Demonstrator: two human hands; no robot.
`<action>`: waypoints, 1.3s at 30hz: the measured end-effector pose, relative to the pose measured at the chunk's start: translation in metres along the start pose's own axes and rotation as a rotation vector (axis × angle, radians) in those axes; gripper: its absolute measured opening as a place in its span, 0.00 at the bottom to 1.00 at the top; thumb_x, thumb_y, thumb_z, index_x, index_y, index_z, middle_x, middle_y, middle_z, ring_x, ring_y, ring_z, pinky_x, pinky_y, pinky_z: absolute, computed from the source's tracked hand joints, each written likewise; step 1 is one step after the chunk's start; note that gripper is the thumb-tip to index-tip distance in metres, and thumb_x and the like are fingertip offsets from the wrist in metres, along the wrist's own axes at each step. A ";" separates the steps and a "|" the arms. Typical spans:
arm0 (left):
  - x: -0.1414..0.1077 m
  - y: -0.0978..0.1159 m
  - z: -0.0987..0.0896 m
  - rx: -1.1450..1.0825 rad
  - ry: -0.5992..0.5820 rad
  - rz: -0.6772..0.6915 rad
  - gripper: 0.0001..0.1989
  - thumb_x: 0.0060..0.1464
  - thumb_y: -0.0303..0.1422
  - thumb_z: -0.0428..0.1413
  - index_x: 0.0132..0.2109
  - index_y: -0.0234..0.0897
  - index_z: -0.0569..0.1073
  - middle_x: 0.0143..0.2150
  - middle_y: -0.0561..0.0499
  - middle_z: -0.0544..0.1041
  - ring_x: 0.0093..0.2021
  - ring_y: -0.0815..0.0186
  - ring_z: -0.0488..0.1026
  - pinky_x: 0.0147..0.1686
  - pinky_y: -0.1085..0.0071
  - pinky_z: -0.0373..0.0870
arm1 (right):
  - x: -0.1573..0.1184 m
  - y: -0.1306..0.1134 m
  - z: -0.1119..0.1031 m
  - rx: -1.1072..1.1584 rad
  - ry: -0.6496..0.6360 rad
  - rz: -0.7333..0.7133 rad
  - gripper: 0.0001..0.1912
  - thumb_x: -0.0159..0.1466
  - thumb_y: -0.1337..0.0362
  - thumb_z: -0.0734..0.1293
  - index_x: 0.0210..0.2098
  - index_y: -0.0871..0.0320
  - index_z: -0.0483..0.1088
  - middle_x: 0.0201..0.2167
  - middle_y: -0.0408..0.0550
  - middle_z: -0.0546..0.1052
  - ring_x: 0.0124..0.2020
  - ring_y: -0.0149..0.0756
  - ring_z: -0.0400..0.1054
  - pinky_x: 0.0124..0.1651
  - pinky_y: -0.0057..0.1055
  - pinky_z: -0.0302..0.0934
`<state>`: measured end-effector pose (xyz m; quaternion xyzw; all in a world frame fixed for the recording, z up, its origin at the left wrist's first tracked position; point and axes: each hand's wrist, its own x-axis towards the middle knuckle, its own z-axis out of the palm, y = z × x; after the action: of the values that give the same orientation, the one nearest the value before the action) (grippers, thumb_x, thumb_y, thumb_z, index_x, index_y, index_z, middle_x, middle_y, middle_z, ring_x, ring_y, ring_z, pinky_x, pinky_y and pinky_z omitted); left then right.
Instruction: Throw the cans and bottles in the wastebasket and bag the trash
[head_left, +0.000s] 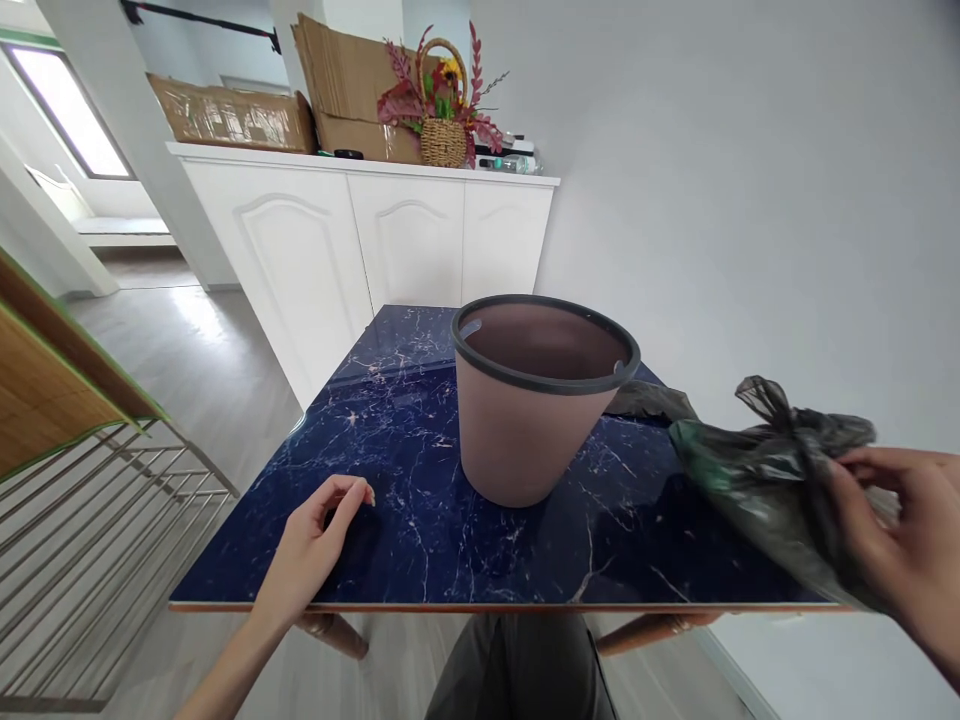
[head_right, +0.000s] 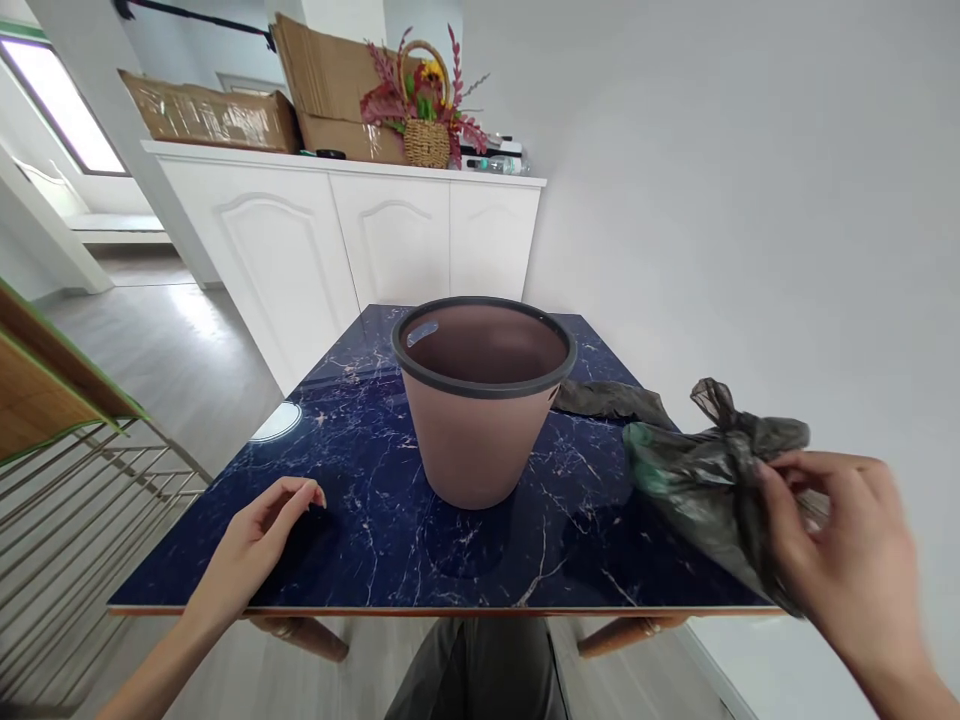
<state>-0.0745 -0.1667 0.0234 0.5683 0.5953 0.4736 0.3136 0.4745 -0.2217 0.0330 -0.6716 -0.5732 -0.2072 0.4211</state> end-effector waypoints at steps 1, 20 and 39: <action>0.000 0.000 0.000 0.014 -0.003 -0.003 0.26 0.52 0.61 0.64 0.32 0.42 0.81 0.34 0.49 0.80 0.38 0.57 0.72 0.41 0.70 0.69 | 0.008 -0.003 0.013 0.004 0.035 -0.023 0.22 0.72 0.36 0.63 0.39 0.46 0.73 0.35 0.62 0.76 0.46 0.57 0.74 0.47 0.57 0.67; 0.003 -0.025 -0.002 0.285 -0.026 0.063 0.23 0.60 0.57 0.57 0.39 0.43 0.81 0.40 0.51 0.84 0.39 0.59 0.79 0.45 0.69 0.73 | -0.012 -0.037 0.099 0.012 -0.028 -0.212 0.16 0.75 0.53 0.66 0.54 0.58 0.73 0.48 0.60 0.75 0.52 0.55 0.73 0.57 0.52 0.70; 0.000 -0.038 0.001 0.338 0.006 0.315 0.17 0.66 0.52 0.58 0.41 0.45 0.81 0.40 0.51 0.84 0.38 0.61 0.82 0.36 0.73 0.78 | -0.048 -0.165 0.154 0.830 -0.469 0.561 0.33 0.74 0.38 0.60 0.66 0.51 0.73 0.66 0.54 0.77 0.69 0.53 0.68 0.72 0.52 0.61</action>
<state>-0.0878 -0.1633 -0.0123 0.6973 0.5711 0.4117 0.1345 0.2751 -0.1281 -0.0355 -0.6043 -0.4842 0.3116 0.5508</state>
